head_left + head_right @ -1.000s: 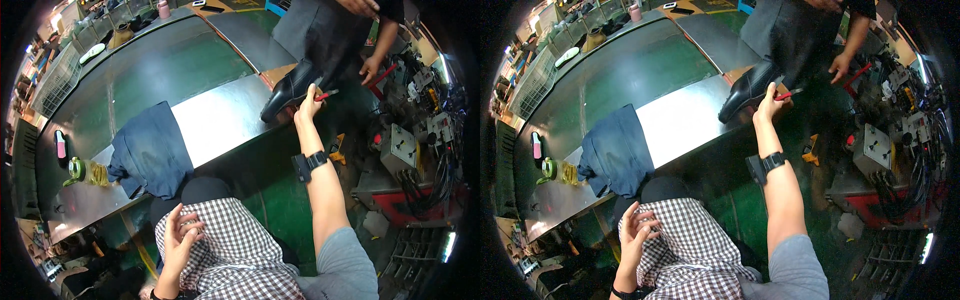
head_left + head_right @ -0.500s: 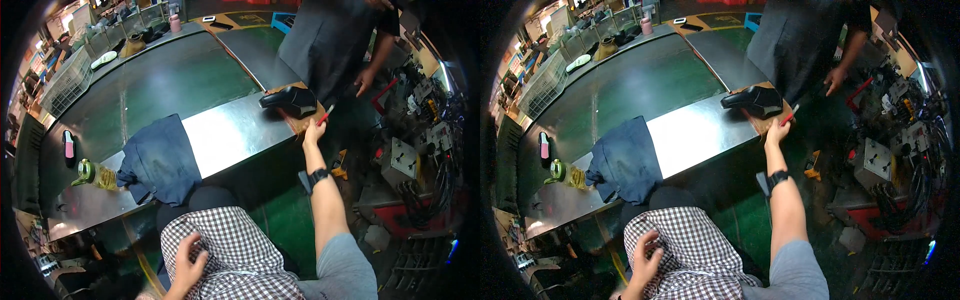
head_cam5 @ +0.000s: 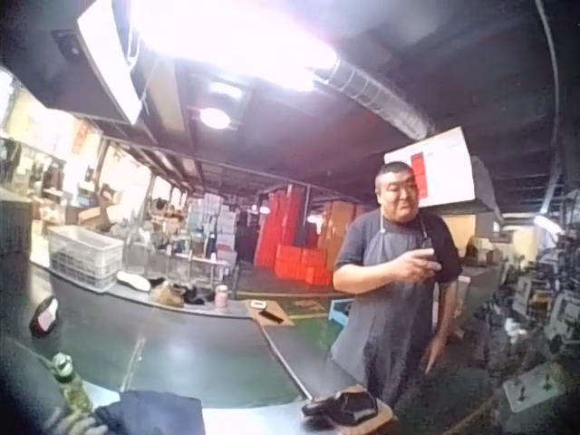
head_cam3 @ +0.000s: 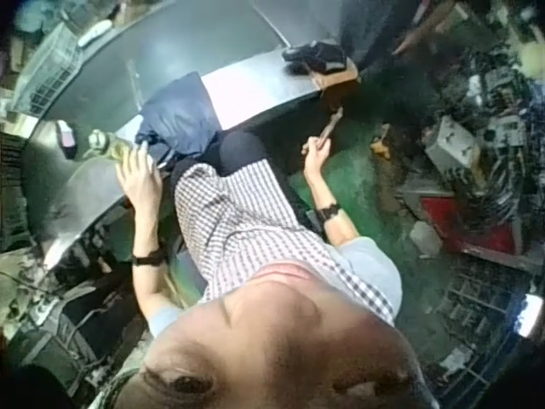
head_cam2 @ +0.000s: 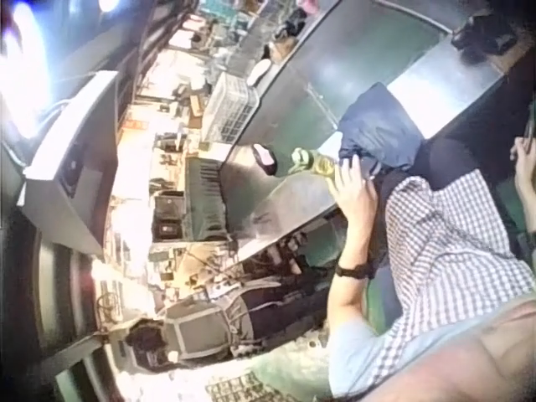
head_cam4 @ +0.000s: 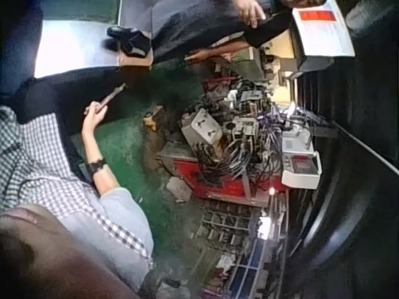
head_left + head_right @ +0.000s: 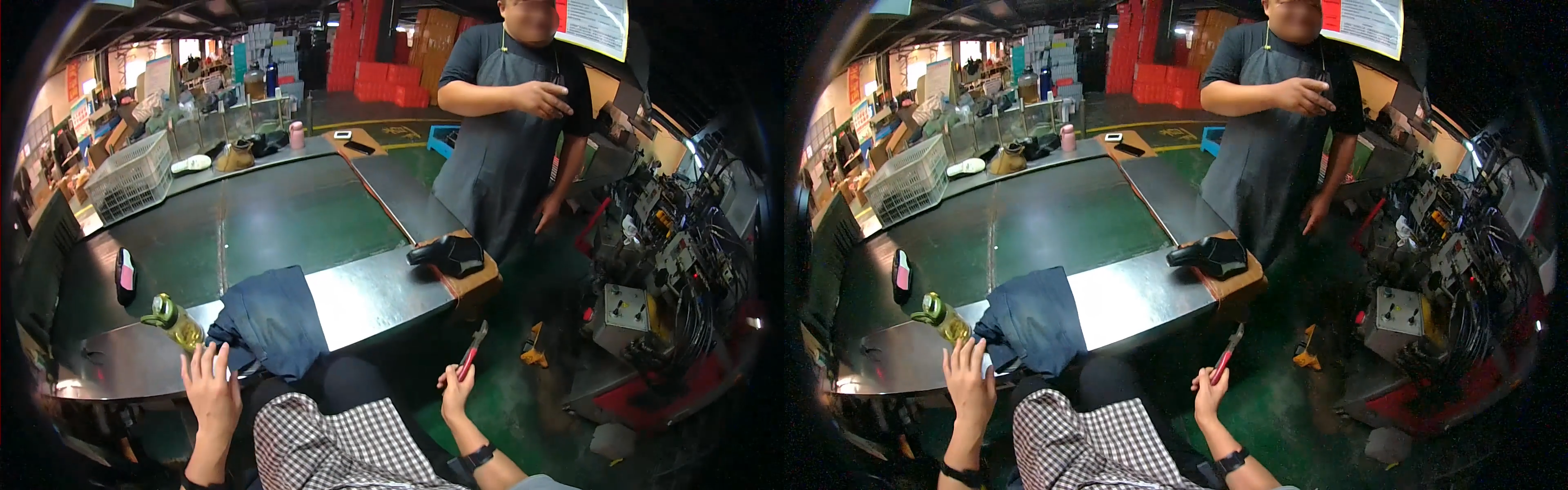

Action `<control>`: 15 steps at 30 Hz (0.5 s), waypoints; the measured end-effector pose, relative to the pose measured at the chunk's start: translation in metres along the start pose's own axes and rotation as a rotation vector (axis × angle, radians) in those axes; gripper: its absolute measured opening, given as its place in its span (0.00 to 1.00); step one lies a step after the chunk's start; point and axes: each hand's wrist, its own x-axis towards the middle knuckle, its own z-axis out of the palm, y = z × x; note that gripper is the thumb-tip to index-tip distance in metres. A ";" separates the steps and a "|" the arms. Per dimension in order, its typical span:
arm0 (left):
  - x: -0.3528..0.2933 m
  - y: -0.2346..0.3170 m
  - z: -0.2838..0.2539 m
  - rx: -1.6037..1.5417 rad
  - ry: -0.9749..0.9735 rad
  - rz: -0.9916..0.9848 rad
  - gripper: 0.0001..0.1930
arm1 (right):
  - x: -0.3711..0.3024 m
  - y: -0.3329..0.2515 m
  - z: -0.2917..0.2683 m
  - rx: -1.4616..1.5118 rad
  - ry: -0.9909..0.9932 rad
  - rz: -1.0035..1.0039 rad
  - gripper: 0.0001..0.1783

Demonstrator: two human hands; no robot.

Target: Pull and secure a shoe upper to a last using pliers in a factory setting.

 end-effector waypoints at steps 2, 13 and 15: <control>-0.012 0.012 -0.023 -0.325 0.055 -0.067 0.24 | -0.026 -0.018 0.005 -0.027 -0.152 -0.037 0.12; -0.105 0.034 0.060 -0.569 -0.023 -0.432 0.05 | -0.067 -0.015 0.072 -0.455 -0.566 -0.236 0.17; -0.092 0.026 0.070 -0.637 -0.028 -0.463 0.05 | -0.068 -0.017 0.074 -0.402 -0.537 -0.099 0.16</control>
